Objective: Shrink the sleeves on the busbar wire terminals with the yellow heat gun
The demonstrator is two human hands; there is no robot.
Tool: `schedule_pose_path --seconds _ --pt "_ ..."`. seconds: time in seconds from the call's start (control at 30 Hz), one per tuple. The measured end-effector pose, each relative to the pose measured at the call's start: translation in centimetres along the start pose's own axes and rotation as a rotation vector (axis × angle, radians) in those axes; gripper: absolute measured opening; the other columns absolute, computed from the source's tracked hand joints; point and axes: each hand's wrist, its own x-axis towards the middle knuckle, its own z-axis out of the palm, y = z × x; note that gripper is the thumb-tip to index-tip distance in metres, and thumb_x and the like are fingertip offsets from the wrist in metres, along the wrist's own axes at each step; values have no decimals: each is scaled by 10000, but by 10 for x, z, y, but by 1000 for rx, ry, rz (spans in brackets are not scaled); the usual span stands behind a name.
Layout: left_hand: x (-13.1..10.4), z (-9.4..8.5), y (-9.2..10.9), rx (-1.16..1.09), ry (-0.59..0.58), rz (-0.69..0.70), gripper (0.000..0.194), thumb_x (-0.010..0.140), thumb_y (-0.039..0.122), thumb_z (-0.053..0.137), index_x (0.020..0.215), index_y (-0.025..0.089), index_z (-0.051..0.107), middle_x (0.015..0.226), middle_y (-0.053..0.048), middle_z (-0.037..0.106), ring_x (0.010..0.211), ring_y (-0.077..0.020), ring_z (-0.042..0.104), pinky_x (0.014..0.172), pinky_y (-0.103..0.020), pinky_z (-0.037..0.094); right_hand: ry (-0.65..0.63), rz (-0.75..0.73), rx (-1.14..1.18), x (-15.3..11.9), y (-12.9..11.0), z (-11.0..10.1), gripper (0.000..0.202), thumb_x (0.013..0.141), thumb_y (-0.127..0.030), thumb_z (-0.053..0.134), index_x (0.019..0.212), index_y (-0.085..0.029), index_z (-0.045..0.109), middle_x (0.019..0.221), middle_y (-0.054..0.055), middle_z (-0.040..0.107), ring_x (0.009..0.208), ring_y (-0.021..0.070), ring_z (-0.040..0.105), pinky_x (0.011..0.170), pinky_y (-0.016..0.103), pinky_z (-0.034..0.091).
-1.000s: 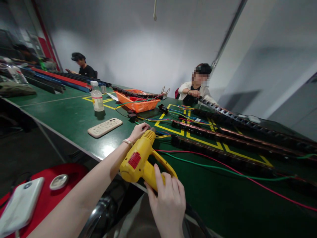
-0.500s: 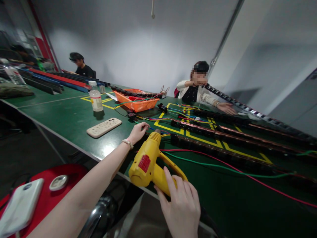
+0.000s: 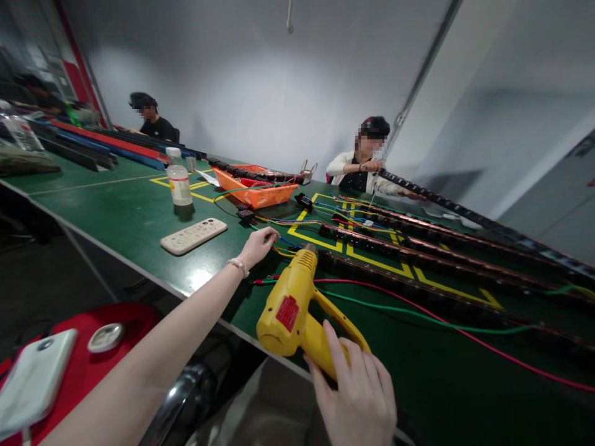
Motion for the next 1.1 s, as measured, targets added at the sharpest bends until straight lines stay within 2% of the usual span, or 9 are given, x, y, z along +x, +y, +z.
schedule_pose_path --seconds 0.23,0.43,0.67,0.8,0.93,1.1 --pt "0 2 -1 -18 -3 -23 194 834 220 464 873 148 639 781 -28 650 724 -124 596 666 -213 429 -16 4 -36 -6 0 1 503 824 -396 586 1280 -197 507 914 41 582 863 181 506 859 358 373" --pt "1 0 5 -31 -8 -55 212 815 201 458 867 138 654 777 -34 655 722 -127 592 668 -212 428 -22 -6 -39 -5 -2 1 514 829 -402 581 1288 -186 499 919 48 583 860 185 507 840 360 372" --pt "1 -2 11 -62 -16 -102 344 860 354 417 868 134 681 794 -45 667 744 -147 592 688 -233 434 5 -6 26 6 -19 9 436 852 -390 539 1230 -173 544 902 59 577 836 187 493 811 356 366" --pt "2 -3 13 -73 -39 -125 392 863 393 391 884 129 681 800 -55 668 771 -158 598 717 -240 439 -7 -1 54 11 -30 16 462 850 -396 539 1253 -169 531 897 63 574 829 189 486 821 361 359" --pt "5 -4 10 -105 -67 -162 454 858 446 377 895 111 681 837 -65 673 781 -165 594 728 -245 440 -1 -7 80 16 -40 22 448 857 -395 528 1247 -175 540 898 66 572 825 183 483 836 356 354" --pt "9 -4 4 -169 -88 -231 535 856 518 364 927 100 690 942 -83 687 888 -199 601 812 -268 437 -1 -9 120 22 -48 27 429 862 -386 523 1245 -194 546 909 60 574 853 178 485 876 349 346"
